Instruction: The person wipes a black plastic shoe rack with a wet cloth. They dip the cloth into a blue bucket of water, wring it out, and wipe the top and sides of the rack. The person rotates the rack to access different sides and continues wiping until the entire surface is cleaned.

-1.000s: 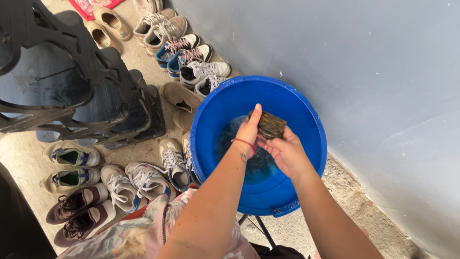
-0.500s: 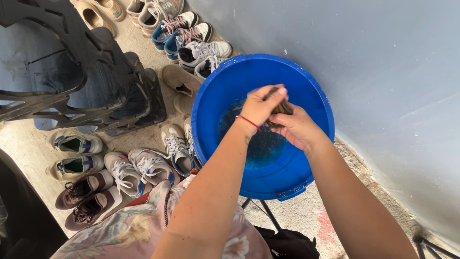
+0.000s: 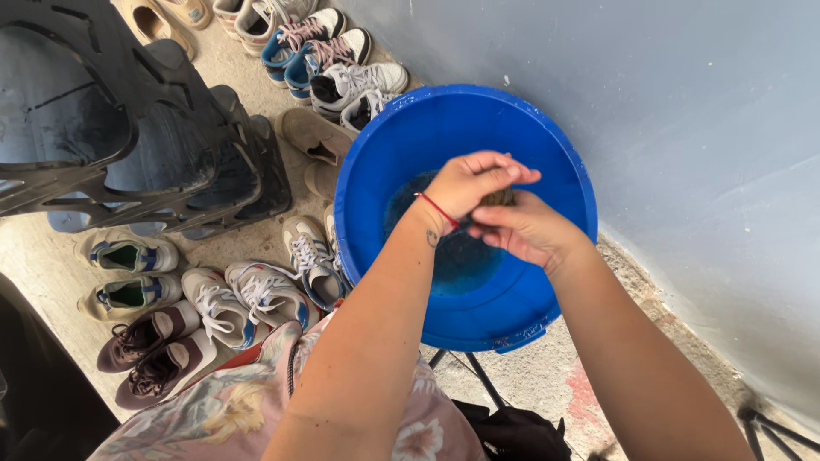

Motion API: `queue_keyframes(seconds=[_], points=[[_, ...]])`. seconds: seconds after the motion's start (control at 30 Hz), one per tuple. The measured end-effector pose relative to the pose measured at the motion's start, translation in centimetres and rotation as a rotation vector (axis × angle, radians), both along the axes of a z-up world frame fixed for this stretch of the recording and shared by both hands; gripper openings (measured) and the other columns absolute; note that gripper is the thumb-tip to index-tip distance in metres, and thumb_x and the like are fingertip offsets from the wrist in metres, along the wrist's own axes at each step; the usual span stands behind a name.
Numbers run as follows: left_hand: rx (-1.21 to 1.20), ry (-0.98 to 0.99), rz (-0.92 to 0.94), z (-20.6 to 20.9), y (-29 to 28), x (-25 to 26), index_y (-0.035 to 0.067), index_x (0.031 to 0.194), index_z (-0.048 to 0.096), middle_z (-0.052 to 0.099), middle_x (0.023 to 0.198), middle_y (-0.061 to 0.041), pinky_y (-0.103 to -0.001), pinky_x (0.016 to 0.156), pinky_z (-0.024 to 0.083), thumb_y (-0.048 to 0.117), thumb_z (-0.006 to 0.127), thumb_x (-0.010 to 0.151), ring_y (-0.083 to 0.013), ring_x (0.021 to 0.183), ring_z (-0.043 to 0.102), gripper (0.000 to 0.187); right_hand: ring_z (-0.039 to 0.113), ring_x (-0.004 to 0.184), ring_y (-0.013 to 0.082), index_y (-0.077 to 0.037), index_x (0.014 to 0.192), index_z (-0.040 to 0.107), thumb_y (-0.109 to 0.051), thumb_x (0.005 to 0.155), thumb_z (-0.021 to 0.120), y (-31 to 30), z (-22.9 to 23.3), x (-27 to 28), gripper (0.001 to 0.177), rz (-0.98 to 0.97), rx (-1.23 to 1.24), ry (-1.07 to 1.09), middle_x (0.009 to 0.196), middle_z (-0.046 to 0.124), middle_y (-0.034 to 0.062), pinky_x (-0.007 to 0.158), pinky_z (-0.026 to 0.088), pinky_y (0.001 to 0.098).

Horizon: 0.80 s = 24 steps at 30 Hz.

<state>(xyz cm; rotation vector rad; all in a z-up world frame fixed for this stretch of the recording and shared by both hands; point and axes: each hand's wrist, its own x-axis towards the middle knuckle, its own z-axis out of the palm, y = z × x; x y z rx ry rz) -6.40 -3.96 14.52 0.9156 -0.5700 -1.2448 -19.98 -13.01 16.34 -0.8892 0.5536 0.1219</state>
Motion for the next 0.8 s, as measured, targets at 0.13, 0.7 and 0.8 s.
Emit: queue_keyframes(seconds=[0.13,0.7,0.8], points=[[0.101,-0.122,-0.041,-0.1,0.1,-0.1,0.000,0.111,0.071,0.075,0.098,-0.010,-0.032,0.087,0.059,0.020,0.062,0.102,-0.0149,0.091,0.070,0.023,0.057,0.069,0.0124,-0.005,0.109,0.060,0.001,0.089,0.079,-0.1,-5.0,-0.1,0.028,0.051,-0.046,-0.054,0.087,0.064,0.0048,0.053,0.042,0.0233],[0.583,-0.179,0.240,0.7,-0.9,-1.5,0.004,0.096,0.063,0.047,0.056,-0.003,-0.031,0.044,0.037,0.027,0.047,0.105,-0.0136,0.043,0.040,0.029,0.071,0.094,0.0425,-0.002,0.108,0.065,-0.046,0.082,0.076,4.6,-3.9,1.8,0.052,0.172,-1.465,0.454,0.097,0.073,0.0231,0.080,0.058,0.0493],[0.673,-0.141,0.282,0.2,-0.8,-1.5,0.006,0.097,0.062,0.049,0.057,-0.003,-0.031,0.046,0.038,0.029,0.046,0.105,-0.0141,0.044,0.041,0.029,0.073,0.083,0.0402,-0.004,0.103,0.066,-0.045,0.086,0.071,4.8,-4.0,1.6,0.045,0.220,-1.562,0.424,0.084,0.074,0.0196,0.073,0.059,0.0490]])
